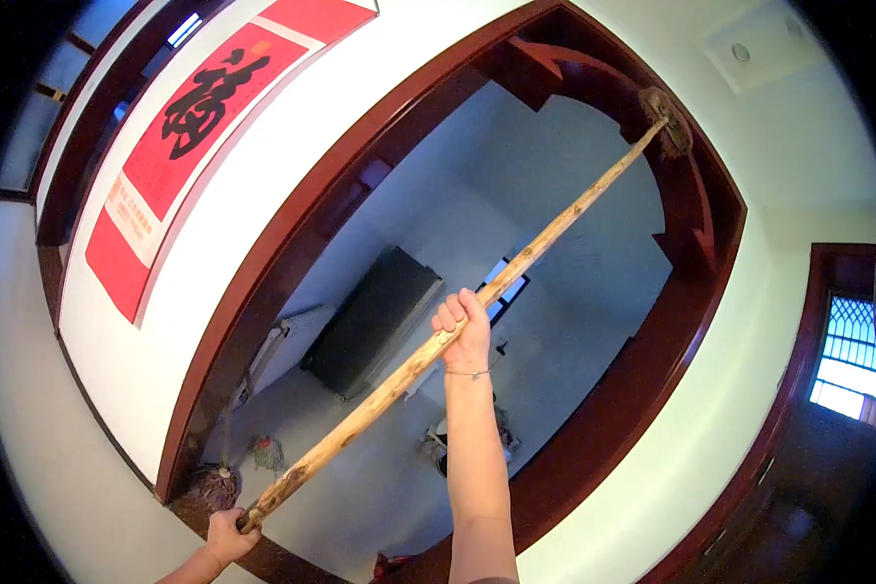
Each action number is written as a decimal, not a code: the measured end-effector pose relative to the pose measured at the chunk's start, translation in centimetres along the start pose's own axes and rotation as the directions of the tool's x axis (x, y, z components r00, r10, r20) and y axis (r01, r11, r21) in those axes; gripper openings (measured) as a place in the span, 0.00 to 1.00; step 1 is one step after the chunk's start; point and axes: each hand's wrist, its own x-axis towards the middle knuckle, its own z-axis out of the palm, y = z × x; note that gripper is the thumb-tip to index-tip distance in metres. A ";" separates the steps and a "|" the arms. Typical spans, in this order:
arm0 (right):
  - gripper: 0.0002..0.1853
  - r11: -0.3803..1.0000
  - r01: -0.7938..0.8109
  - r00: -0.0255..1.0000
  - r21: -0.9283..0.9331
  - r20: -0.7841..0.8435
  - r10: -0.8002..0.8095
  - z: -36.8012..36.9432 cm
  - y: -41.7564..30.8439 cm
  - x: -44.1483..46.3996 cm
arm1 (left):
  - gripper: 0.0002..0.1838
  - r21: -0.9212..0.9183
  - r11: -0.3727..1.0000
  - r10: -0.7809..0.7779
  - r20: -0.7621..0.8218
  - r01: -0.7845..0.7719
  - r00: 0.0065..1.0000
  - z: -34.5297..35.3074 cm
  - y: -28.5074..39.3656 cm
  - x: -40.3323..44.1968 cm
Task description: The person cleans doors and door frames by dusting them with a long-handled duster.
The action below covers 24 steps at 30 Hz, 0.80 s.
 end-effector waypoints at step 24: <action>0.10 0.952 -0.227 0.642 -0.204 -0.767 -0.012 -5.8 10.1 -29.2 | 0.23 0.399 0.833 -0.535 0.404 0.384 0.742 -2.9 -14.6 -18.3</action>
